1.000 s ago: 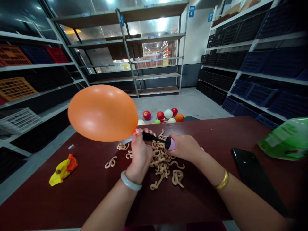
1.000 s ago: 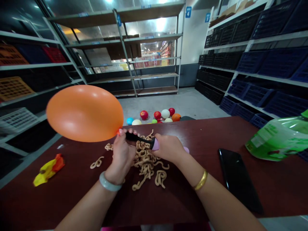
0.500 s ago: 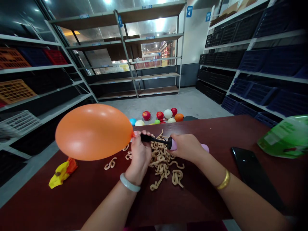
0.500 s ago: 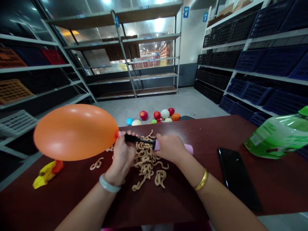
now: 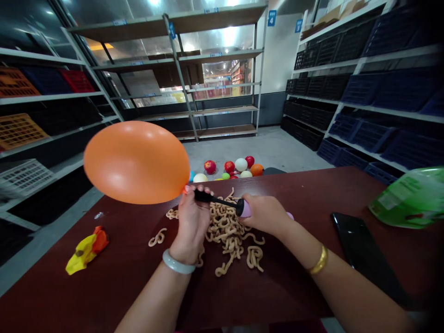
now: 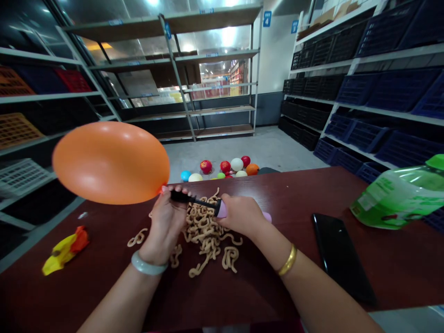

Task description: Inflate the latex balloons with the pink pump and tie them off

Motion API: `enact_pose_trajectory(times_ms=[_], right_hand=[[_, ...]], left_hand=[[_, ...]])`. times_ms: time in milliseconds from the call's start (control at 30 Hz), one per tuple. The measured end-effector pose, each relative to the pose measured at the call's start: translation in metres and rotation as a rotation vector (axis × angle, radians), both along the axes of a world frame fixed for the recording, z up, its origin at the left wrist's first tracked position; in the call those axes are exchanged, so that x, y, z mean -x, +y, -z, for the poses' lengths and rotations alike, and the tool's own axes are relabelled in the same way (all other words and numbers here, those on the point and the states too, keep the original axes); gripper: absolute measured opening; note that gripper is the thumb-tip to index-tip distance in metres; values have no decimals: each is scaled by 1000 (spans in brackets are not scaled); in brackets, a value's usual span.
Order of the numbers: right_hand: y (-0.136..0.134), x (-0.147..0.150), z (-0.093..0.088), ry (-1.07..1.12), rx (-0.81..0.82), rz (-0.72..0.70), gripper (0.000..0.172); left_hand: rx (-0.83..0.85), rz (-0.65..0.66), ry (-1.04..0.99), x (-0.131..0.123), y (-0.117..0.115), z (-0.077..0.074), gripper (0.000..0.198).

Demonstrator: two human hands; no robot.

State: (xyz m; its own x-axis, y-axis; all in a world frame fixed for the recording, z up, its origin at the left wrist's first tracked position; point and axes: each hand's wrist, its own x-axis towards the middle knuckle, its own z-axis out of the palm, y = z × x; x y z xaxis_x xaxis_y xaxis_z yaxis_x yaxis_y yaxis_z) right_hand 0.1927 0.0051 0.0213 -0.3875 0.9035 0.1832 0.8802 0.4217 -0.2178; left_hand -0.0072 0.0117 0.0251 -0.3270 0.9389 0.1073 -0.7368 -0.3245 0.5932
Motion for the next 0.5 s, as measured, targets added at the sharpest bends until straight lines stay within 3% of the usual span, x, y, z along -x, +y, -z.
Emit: enact_pose_trajectory(times_ms=[133, 233, 333, 500], right_hand=[[5, -7, -1, -48, 22, 6, 38], [6, -10, 1, -63, 5, 5, 39], [5, -11, 2, -91, -24, 10, 40], [2, -9, 2, -107, -47, -3, 37]], left_hand=[[17, -80, -21, 40, 13, -9, 21], [15, -105, -30, 48, 17, -9, 22], [15, -117, -40, 36, 16, -3, 22], [40, -55, -38, -5, 5, 14, 23]])
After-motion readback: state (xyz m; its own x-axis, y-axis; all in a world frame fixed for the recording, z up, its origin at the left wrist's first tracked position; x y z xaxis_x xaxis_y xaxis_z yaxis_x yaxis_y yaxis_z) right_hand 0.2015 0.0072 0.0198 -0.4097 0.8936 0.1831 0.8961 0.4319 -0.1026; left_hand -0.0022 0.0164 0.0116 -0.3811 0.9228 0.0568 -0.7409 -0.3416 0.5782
